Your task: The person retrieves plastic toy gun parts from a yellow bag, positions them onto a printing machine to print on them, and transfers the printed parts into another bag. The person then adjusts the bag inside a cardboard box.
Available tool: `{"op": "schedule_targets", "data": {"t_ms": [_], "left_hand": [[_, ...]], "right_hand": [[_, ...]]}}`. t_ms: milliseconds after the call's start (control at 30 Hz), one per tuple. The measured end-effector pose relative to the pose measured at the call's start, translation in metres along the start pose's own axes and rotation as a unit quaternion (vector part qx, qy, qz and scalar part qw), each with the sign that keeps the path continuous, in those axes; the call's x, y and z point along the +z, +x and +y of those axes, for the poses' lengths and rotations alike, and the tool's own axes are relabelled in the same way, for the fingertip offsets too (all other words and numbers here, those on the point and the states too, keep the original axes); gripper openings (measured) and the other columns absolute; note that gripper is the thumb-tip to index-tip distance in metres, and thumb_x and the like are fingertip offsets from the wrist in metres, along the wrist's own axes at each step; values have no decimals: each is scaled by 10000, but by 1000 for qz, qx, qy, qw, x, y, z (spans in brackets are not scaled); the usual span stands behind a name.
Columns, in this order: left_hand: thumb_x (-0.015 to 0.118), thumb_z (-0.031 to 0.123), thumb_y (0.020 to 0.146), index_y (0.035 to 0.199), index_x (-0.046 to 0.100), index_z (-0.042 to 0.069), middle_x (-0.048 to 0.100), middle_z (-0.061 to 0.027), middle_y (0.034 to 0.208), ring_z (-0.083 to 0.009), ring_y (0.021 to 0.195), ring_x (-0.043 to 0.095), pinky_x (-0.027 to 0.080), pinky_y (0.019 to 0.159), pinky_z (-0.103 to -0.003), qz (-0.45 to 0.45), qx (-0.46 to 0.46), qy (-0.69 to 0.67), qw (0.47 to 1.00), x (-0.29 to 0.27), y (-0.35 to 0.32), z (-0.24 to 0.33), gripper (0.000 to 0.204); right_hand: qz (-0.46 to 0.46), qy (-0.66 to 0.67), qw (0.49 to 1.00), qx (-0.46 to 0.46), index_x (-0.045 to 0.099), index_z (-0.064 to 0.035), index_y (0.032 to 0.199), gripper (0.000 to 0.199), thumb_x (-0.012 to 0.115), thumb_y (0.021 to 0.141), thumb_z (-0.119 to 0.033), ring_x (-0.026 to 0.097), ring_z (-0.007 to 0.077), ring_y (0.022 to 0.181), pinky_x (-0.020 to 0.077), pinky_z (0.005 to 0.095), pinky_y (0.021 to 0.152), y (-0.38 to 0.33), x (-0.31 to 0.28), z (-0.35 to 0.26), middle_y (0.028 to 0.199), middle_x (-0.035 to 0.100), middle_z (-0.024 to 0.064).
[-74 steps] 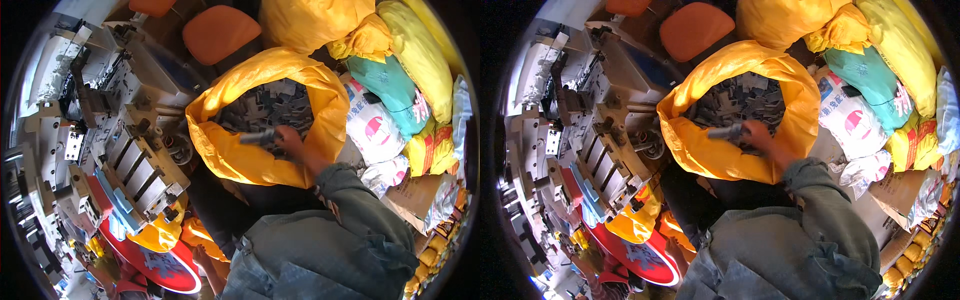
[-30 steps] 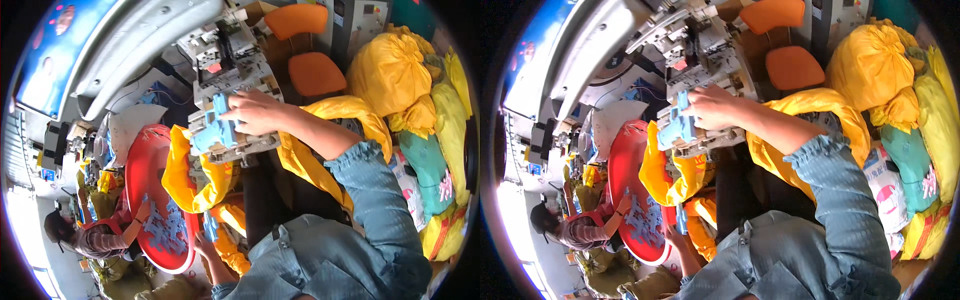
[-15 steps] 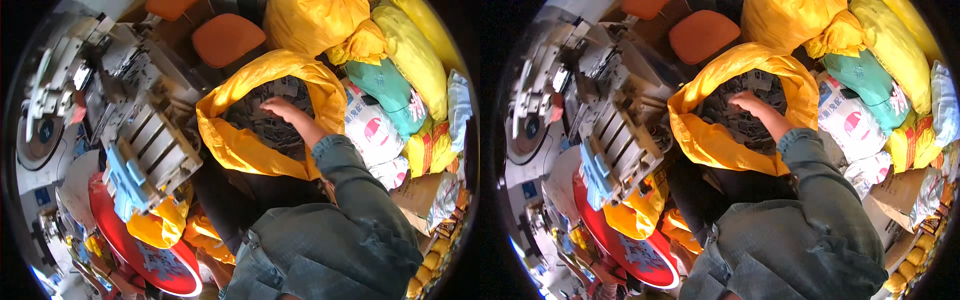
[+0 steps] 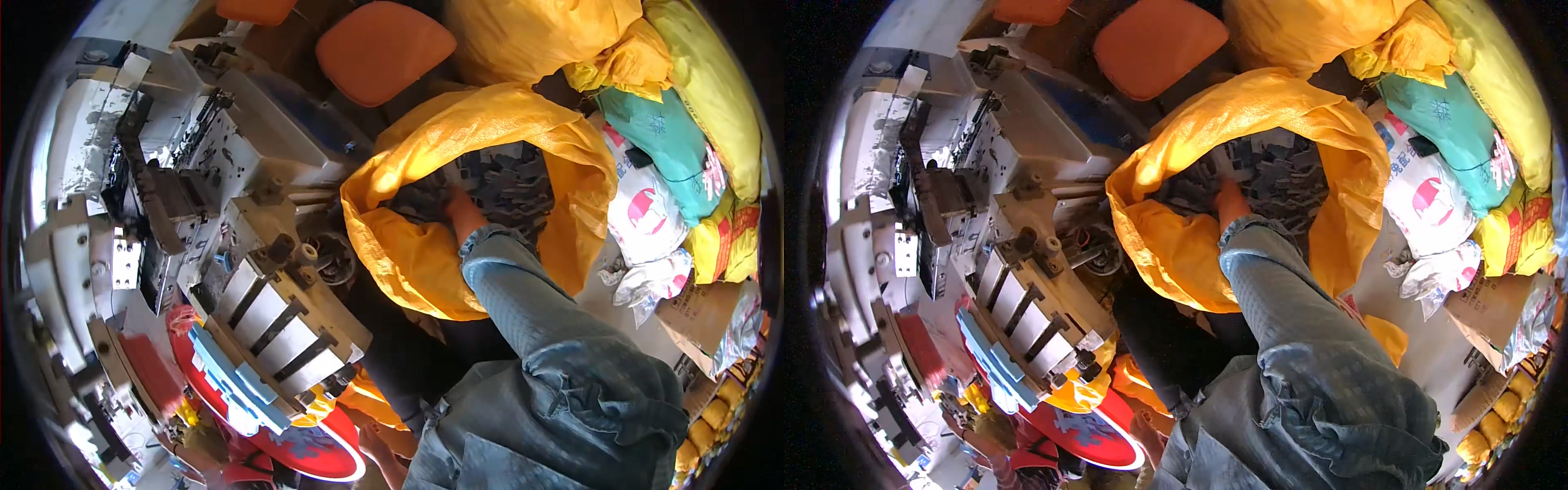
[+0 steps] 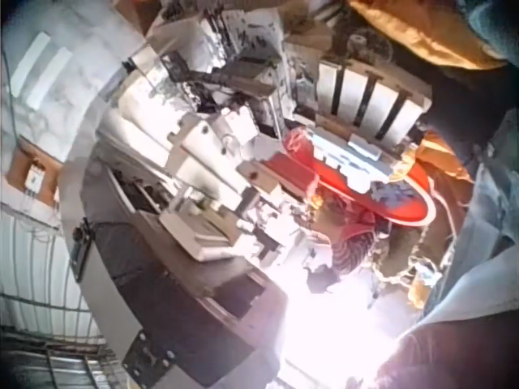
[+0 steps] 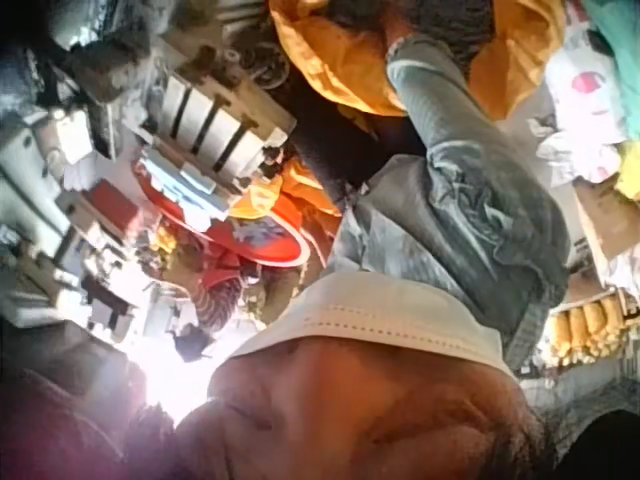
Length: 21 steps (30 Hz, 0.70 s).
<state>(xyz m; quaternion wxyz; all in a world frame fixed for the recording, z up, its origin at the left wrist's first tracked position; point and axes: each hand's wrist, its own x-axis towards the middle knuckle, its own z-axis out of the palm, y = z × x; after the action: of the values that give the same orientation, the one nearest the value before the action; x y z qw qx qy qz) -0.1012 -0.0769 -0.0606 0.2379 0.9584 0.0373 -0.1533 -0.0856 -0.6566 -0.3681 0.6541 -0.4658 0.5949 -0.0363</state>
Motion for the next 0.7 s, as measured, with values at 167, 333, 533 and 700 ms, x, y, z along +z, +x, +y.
{"op": "schedule_targets", "data": {"t_ms": [167, 333, 533, 700], "left_hand": [[492, 206, 909, 826, 642, -19, 651, -111, 717, -199, 602, 628, 499, 557, -311, -10, 51, 14, 999, 15, 20, 32, 283], [491, 183, 906, 822, 648, -11, 649, -128, 725, -210, 630, 640, 502, 553, -317, 5, 168, 56, 984, 26, 41, 70, 263], [493, 179, 907, 834, 632, -52, 647, -137, 734, -221, 655, 636, 521, 583, -318, 59, 190, 4, 980, -1, 42, 130, 279], [505, 115, 888, 873, 626, -78, 641, -134, 787, -188, 694, 621, 526, 613, -295, 109, 223, -172, 953, -39, 16, 186, 229]], "right_hand": [[37, -176, 971, -157, 544, -66, 1183, 353, 558, 847, -170, 612, 244, 903, 488, 343, 805, -49, -51, 14, 1015, 627, 142], [-279, 437, 838, 169, 422, -37, 1253, 488, 603, 836, -214, 559, 316, 1005, 503, 415, 738, -146, -103, -1, 1236, 499, 167], [-279, 17, 959, -48, 383, -38, 1350, 540, 531, 839, -129, 373, 282, 1236, 336, 385, 992, -245, -111, -33, 1394, 324, 176], [-317, -269, 855, -310, 416, -51, 1331, 565, 551, 784, -94, 427, 255, 1201, 360, 333, 971, -256, -121, -53, 1385, 365, 163]]}}
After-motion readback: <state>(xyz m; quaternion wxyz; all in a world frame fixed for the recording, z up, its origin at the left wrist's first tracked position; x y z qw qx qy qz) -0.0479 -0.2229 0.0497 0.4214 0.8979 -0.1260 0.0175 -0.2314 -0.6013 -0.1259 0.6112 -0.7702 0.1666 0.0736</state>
